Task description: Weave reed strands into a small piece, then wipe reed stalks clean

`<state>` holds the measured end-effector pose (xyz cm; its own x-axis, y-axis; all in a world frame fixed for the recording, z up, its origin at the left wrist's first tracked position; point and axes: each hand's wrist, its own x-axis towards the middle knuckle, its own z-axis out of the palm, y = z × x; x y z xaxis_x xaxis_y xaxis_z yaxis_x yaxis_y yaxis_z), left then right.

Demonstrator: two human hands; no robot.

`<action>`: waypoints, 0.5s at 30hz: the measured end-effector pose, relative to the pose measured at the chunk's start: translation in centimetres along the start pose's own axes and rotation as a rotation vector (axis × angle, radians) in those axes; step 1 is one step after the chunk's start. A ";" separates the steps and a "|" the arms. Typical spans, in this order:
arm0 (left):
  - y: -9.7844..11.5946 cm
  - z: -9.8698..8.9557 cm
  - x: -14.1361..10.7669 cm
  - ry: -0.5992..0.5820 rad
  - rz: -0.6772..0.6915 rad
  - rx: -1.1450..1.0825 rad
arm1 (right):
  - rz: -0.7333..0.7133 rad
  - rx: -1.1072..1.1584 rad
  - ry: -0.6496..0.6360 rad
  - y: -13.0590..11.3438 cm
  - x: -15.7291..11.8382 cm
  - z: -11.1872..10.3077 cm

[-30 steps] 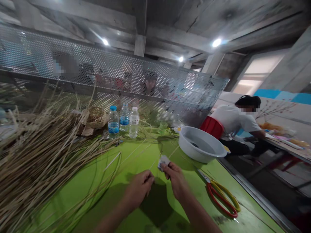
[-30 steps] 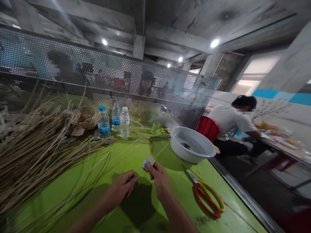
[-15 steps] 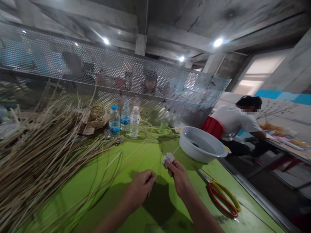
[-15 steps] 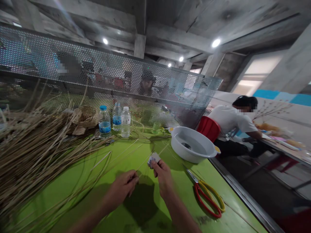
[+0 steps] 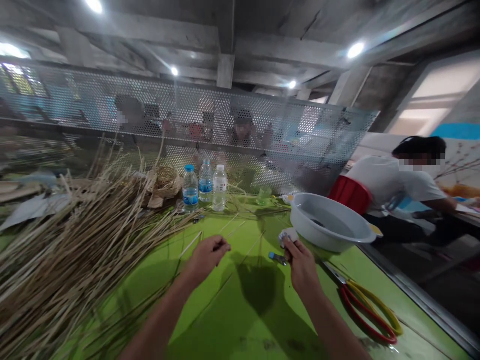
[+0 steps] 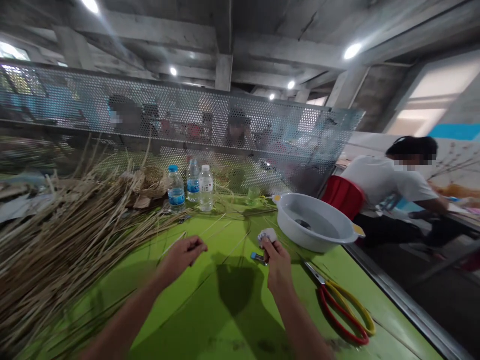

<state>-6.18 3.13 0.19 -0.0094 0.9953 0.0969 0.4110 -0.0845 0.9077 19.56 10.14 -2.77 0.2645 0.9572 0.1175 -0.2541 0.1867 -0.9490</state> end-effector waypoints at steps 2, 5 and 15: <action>-0.9 -1.9 0.7 0.103 -0.012 0.127 | 0.004 -0.007 0.005 0.3 -0.1 0.1; -2.1 -3.9 1.3 0.196 -0.063 0.314 | 0.019 0.052 0.046 0.4 0.3 -0.1; -3.3 -5.9 0.6 0.053 -0.147 0.536 | -0.002 0.046 0.037 0.5 1.1 -0.8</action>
<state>-12.94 3.68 -0.30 -0.1413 0.9898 0.0179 0.8080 0.1048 0.5799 20.46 11.15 -3.32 0.2988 0.9482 0.1082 -0.2961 0.1998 -0.9340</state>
